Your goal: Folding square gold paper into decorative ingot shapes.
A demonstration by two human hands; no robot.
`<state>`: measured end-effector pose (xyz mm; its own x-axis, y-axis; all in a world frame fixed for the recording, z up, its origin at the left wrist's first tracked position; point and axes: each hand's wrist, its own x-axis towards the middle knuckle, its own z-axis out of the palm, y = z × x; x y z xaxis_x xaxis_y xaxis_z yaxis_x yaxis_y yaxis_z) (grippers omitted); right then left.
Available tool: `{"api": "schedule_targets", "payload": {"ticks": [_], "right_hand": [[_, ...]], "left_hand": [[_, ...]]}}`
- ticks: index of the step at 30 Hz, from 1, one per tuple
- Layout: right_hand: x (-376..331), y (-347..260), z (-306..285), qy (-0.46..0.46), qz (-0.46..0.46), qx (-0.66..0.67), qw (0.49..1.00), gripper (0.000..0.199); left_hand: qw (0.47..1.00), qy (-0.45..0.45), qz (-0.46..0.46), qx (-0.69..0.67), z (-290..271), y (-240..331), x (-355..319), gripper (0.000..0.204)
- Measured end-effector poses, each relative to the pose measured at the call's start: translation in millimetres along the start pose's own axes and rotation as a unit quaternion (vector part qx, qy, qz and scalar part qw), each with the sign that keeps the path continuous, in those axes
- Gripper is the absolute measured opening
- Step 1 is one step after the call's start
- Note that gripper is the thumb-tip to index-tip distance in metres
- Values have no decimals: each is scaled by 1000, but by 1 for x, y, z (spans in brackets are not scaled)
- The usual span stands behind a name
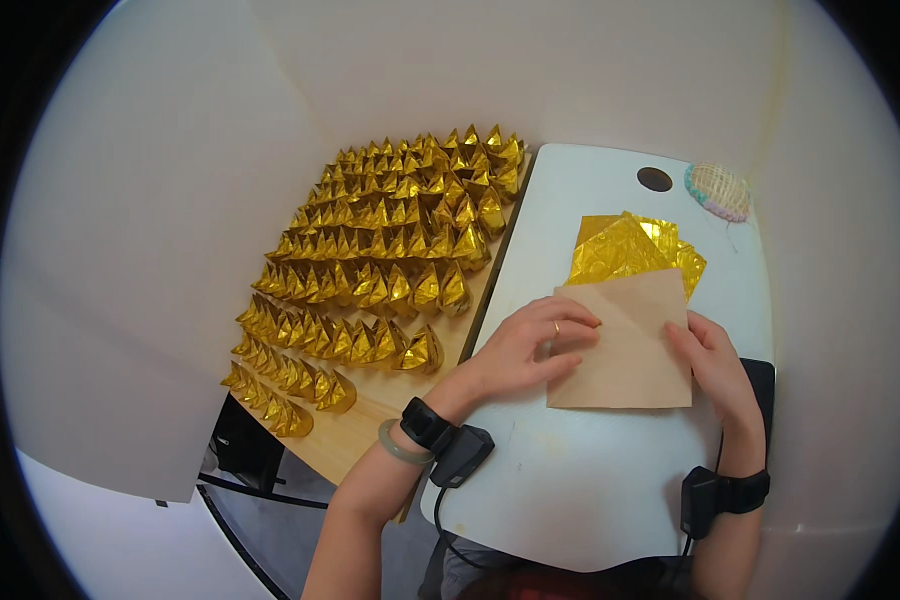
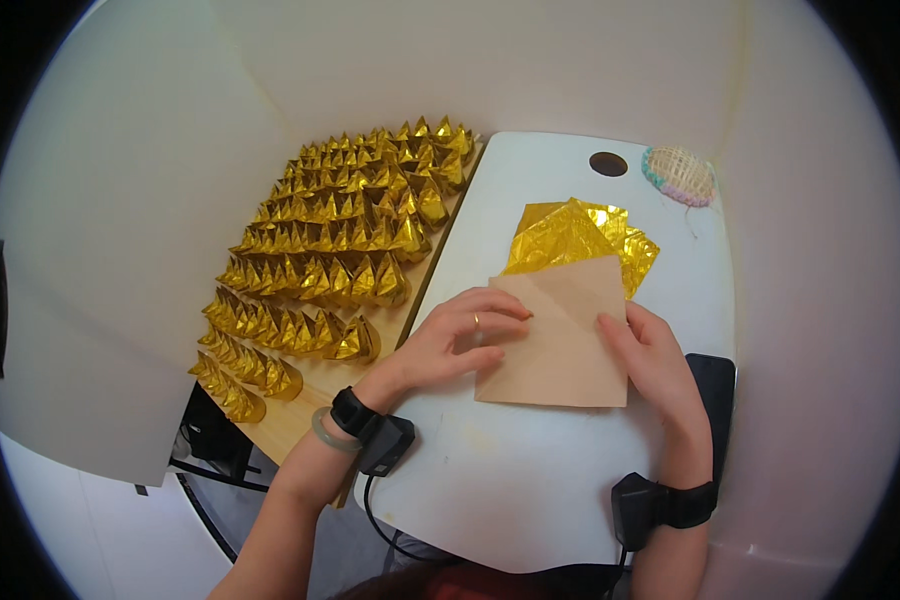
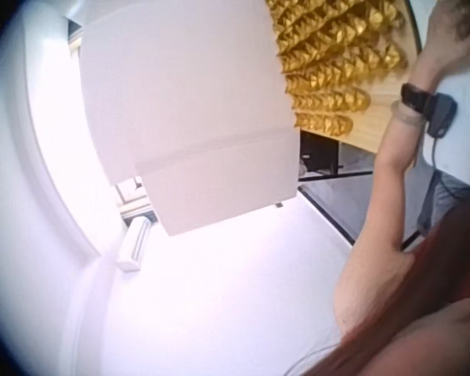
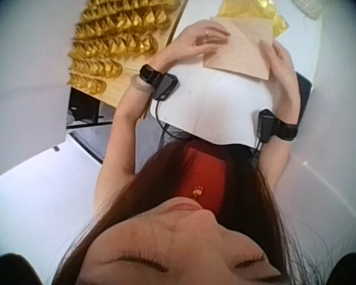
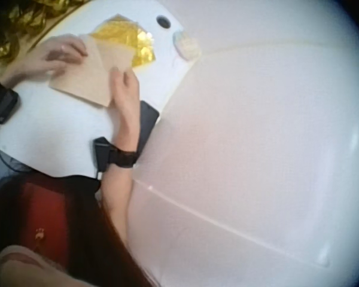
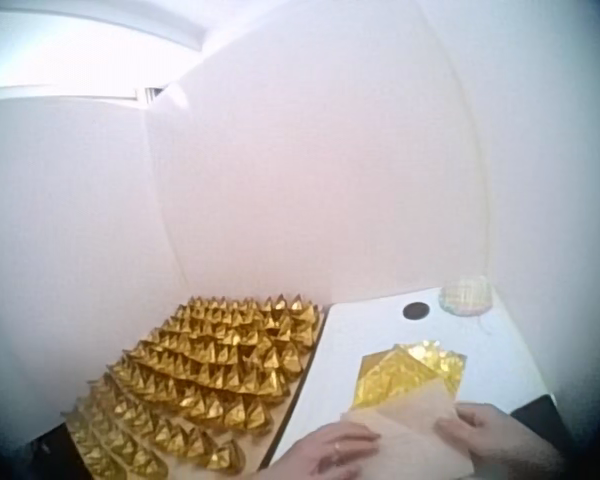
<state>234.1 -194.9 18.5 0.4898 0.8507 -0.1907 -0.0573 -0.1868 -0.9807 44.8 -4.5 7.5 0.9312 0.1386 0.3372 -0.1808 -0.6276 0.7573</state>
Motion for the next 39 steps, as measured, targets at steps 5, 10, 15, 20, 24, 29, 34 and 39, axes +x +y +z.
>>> {"api": "schedule_targets", "payload": {"ticks": [5, 10, 15, 20, 24, 29, 34, 39], "right_hand": [[0, -1, -4, -3, 58, -80, 995, 44], [-8, -7, -2, 70, -25, -172, 982, 42], [-2, 3, -7, 71, -31, -125, 989, 34], [4, 14, -13, 98, -69, -106, 987, 25], [5, 8, -3, 146, -75, -26, 986, 28], [1, 1, -2, 104, -15, -11, 994, 37], [3, 7, -10, 25, 15, -64, 998, 42], [2, 8, -6, 21, -39, -34, 998, 35]], "left_hand": [[995, -61, 34, 67, 2, 0, 0, 21], [998, -59, -11, -7, 1, 2, 0, 20], [998, -59, -16, -16, 0, 0, -2, 42], [995, -89, 0, 38, 0, 3, 1, 77], [990, -74, 39, 113, 1, 2, 0, 96], [989, -20, 25, 145, 6, 4, 0, 89], [970, 17, 64, 233, 4, -11, 1, 47], [974, 75, 130, 172, -1, -5, -3, 33]]}}
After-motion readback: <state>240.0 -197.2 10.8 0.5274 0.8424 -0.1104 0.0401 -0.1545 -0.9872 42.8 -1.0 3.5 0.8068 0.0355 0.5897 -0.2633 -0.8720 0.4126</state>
